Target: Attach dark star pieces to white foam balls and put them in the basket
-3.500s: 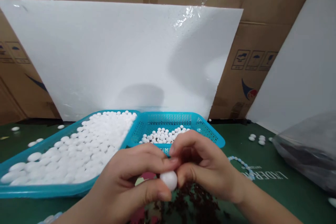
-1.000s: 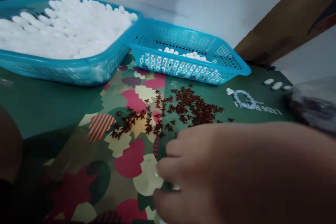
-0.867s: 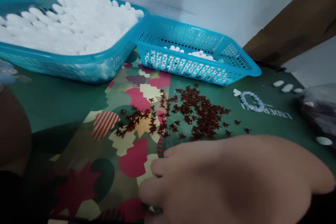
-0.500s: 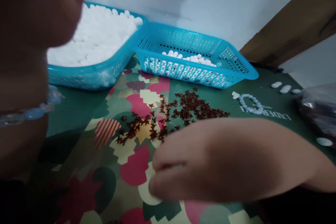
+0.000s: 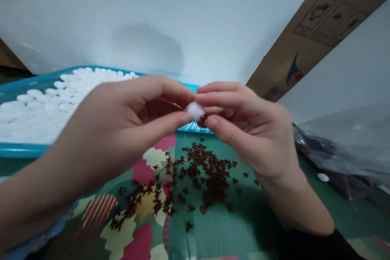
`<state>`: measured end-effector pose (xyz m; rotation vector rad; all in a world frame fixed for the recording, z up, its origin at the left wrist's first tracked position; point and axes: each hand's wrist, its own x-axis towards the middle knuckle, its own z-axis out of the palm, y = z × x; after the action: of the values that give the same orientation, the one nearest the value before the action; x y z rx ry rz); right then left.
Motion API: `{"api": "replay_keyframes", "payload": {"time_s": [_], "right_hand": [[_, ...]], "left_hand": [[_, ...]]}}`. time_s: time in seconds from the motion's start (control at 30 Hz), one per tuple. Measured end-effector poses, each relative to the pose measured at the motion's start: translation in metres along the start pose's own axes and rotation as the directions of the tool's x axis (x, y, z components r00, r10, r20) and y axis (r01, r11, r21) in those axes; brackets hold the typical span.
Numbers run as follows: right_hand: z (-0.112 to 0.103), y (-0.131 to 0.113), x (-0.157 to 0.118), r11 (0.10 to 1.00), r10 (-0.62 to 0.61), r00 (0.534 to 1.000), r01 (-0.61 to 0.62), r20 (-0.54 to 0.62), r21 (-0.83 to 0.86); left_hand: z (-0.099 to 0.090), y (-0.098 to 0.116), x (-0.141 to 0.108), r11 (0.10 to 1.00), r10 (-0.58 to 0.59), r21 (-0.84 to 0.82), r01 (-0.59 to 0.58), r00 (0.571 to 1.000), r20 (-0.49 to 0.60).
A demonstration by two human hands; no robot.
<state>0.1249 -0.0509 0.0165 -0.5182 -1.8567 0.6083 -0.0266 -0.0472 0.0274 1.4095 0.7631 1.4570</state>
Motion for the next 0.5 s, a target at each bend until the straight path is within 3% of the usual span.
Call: {"api": "replay_keyframes", "payload": {"time_s": [0.07, 0.13, 0.23, 0.33, 0.5], "right_hand": [[0.003, 0.002, 0.000, 0.999, -0.035, 0.998, 0.033, -0.056, -0.034], [0.006, 0.002, 0.001, 0.987, -0.105, 0.985, 0.086, -0.136, -0.138], [0.008, 0.001, 0.000, 0.950, -0.211, 0.953, 0.148, -0.215, -0.275], [0.009, 0.000, 0.000, 0.936, -0.238, 0.948, 0.164, -0.214, -0.313], [0.011, 0.001, 0.000, 0.967, -0.204, 0.955, 0.161, -0.216, -0.200]], "left_hand": [[0.006, -0.003, -0.001, 0.930, 0.194, 0.291, -0.226, 0.972, 0.134], [0.010, -0.003, -0.001, 0.870, 0.264, 0.377, -0.317, 0.946, 0.186], [0.015, -0.002, -0.003, 0.932, 0.223, 0.260, -0.253, 0.965, 0.140], [0.016, -0.004, -0.005, 0.973, 0.180, 0.132, -0.191, 0.980, 0.090], [0.012, -0.008, -0.007, 0.982, 0.186, 0.004, -0.188, 0.974, 0.127]]}}
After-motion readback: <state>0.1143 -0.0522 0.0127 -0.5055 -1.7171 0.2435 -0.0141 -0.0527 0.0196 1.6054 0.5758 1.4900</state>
